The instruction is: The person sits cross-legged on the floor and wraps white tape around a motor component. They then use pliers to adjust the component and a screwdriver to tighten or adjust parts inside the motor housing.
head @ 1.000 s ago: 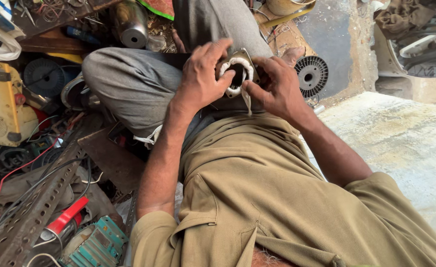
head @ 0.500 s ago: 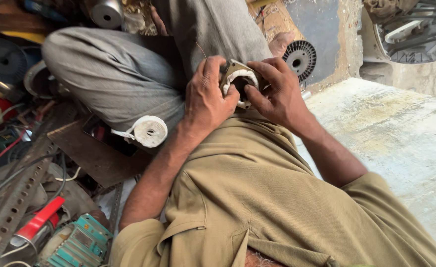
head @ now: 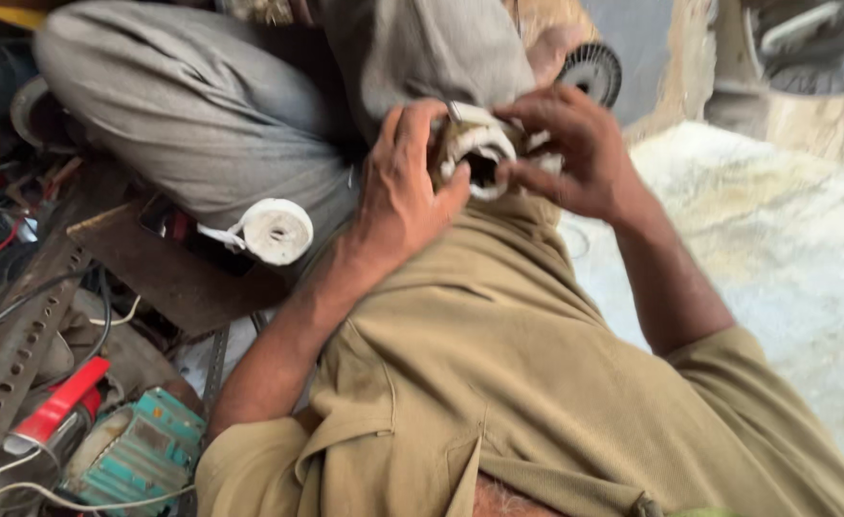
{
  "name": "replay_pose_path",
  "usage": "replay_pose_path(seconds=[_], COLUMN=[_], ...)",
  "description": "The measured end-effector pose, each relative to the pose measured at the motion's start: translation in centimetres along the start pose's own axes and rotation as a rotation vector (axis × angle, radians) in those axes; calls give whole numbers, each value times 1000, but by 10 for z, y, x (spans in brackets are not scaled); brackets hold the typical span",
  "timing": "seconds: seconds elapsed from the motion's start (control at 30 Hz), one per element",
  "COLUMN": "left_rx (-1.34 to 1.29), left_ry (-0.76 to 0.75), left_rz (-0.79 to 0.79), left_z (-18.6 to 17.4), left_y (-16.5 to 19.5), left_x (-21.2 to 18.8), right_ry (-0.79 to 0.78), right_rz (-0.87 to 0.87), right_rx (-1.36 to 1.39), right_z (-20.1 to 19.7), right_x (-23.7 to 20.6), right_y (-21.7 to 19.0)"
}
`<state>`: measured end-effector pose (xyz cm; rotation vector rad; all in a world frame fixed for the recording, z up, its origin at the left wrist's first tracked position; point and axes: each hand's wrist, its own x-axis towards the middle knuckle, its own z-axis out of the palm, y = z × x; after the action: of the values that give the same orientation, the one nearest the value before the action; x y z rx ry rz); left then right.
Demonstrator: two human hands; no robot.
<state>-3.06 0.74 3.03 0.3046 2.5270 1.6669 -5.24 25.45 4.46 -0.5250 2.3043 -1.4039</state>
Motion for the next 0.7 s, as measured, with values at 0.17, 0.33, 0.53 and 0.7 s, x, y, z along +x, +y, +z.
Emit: replay_pose_path(seconds=[0.17,0.33,0.53,0.7], left_rx=[-77,-43,99,-37], left_ry=[-61,-86,-110,-165], left_rz=[-152,-102,-11,-108], left_z=[-9,-14,-3,-6], left_y=[-9,-10,-13,-24], left_x=[2,6,13,17], right_ry=[89,163,158,114], right_rz=[271,244,194,218], right_rx=[429,-69,-66,110], right_z=[5,39,46,40], right_x=[4,0,4,7], right_y=[0,-21,-20,-15])
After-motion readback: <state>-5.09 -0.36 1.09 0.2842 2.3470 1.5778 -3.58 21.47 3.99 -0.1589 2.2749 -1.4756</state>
